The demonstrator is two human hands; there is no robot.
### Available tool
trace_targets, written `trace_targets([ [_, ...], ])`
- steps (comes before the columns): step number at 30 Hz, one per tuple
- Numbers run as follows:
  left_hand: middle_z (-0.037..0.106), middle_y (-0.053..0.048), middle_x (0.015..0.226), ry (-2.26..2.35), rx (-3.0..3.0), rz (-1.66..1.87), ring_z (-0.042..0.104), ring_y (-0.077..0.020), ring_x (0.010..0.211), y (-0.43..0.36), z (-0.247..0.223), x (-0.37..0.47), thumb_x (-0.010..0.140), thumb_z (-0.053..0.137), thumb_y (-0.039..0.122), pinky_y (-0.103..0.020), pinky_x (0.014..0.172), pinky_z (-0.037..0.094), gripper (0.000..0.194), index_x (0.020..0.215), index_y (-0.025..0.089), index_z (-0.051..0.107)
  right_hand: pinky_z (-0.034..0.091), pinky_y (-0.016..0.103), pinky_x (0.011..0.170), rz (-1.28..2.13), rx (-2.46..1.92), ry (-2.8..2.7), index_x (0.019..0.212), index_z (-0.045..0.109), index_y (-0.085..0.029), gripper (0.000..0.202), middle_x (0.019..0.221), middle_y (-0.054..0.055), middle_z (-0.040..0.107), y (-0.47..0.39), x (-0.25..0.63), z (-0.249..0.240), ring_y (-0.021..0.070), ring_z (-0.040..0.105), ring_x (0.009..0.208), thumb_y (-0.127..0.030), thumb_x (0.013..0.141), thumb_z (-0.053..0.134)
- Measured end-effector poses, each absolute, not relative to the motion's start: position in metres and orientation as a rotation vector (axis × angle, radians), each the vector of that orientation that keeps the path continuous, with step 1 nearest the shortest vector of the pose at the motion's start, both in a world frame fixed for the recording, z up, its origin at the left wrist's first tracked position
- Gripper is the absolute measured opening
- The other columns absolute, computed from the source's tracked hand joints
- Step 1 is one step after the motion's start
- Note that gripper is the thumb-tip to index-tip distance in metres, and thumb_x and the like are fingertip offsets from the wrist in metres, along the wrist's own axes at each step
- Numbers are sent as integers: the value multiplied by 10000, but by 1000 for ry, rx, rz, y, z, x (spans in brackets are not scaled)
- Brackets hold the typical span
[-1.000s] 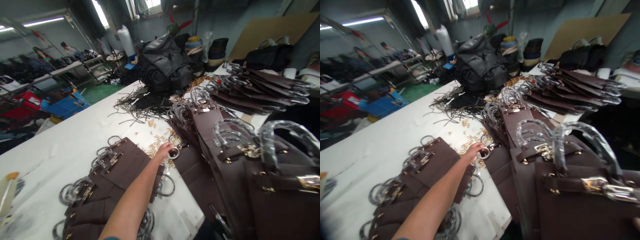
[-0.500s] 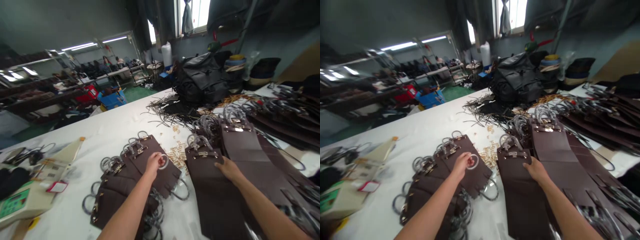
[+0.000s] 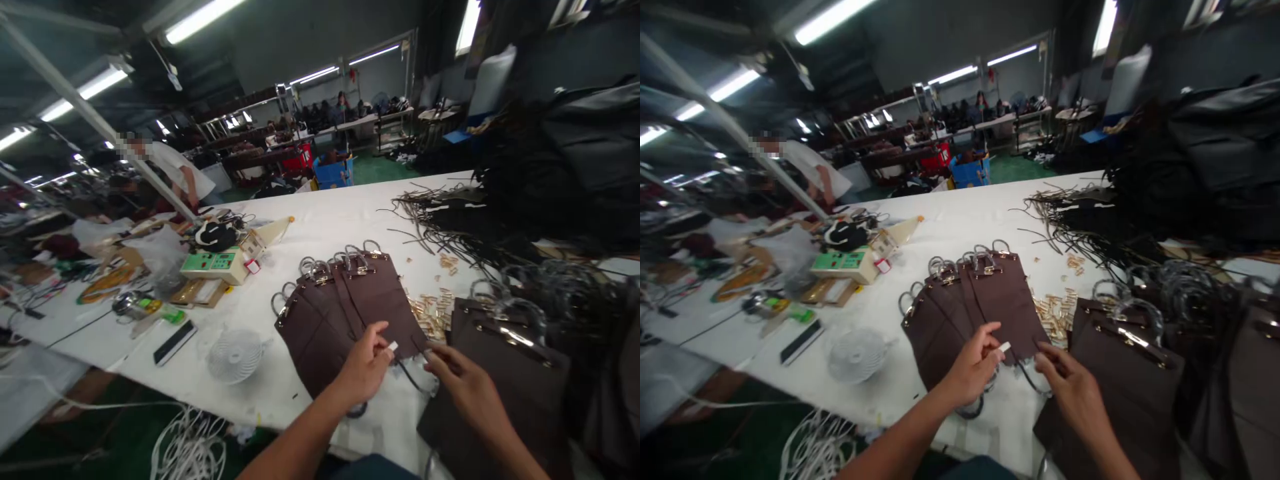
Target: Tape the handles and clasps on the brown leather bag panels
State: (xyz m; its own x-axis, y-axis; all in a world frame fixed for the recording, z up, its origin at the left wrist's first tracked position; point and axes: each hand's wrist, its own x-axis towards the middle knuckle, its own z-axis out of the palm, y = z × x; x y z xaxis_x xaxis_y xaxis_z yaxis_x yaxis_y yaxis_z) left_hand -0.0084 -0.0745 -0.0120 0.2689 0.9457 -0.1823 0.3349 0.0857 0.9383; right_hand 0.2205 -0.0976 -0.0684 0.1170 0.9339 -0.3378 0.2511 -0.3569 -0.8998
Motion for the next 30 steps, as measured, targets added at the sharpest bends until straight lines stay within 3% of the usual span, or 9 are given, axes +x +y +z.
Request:
trace_targets([
  [5,626,-143,1246,1309,1743,643,602,-220,1093,-99,3,-22,969,459,274,-382,1008,444,561,1505,133,371,550,314,896,1511,-1438,-1195,1134,706,-158,674,1118,106,719,-103,155,-28,272,675,1046,-682,710,699],
  [11,568,-160,1391,1298,1804,589,567,-253,1242,-122,-7,-58,950,447,236,-404,1118,401,589,1522,117,374,526,275,889,1242,-1609,-1438,945,765,-215,500,1037,54,737,-113,126,-45,249,679,1003,-662,750,653],
  [18,663,-105,1249,1351,1690,601,621,-257,1146,-137,-31,-110,907,491,207,-401,1036,448,565,1470,179,459,503,232,727,1074,-1642,-1602,802,710,-214,408,808,21,691,-133,72,-49,198,640,790,-596,843,571],
  [23,730,-25,1048,1310,1517,748,668,-180,978,-136,-39,-131,862,598,221,-265,895,471,281,1120,219,709,475,218,704,1134,-1607,-1611,737,669,-202,381,736,12,651,-137,50,-44,184,612,756,-566,819,593],
  [30,732,-16,882,1359,1433,783,655,-140,838,-129,-22,-132,833,596,211,-217,762,451,189,907,176,767,442,232,666,1283,-1508,-1728,733,616,-181,362,715,16,591,-119,57,-39,176,563,723,-525,829,556],
])
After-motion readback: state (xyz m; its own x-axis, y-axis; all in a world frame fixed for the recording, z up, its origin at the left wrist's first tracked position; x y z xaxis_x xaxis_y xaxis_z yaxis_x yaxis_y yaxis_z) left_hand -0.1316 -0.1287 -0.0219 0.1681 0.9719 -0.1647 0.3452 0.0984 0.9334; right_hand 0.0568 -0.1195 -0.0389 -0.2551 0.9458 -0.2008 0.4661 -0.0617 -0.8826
